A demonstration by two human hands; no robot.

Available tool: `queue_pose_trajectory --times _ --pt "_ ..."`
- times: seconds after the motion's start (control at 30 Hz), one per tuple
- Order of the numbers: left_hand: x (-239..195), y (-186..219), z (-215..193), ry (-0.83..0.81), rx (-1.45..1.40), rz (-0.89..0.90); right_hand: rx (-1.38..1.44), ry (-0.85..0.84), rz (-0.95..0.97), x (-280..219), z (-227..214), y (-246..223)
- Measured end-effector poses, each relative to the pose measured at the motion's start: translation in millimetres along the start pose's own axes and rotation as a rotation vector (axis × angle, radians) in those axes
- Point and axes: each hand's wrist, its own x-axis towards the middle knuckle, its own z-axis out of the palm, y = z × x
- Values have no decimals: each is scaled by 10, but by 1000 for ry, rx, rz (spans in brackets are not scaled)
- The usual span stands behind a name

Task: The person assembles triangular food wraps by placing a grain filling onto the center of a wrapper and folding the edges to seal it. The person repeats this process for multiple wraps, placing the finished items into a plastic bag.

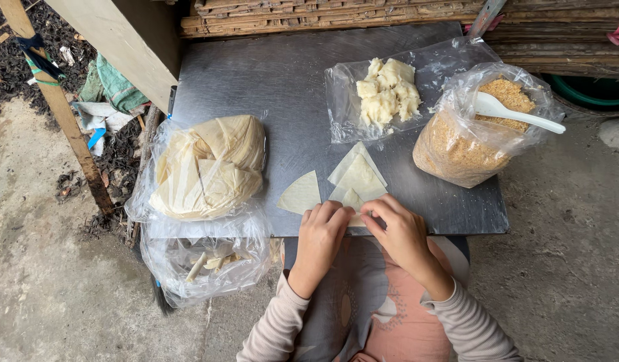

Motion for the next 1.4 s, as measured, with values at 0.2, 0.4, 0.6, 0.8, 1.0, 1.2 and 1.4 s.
queue_pose_trajectory --times 0.2,0.4,0.6,0.8,1.0,1.2,1.4 --pt "-6 -24 -26 -18 23 95 39 58 -278 3 -66 32" --pt "10 -123 -111 -36 -151 129 54 -5 -308 -44 -84 64" --pt "-5 -161 -45 -22 -139 128 4 55 -128 -31 75 86" --pt "43 -122 -37 1 -104 66 -117 95 31 -8 196 14" --pt "24 -114 -67 -14 -76 151 30 74 46 15 134 -1" --pt "-8 -138 -15 -10 30 171 83 52 -194 20 21 26" --pt "18 -112 -72 -6 -10 178 0 5 -159 79 18 12"
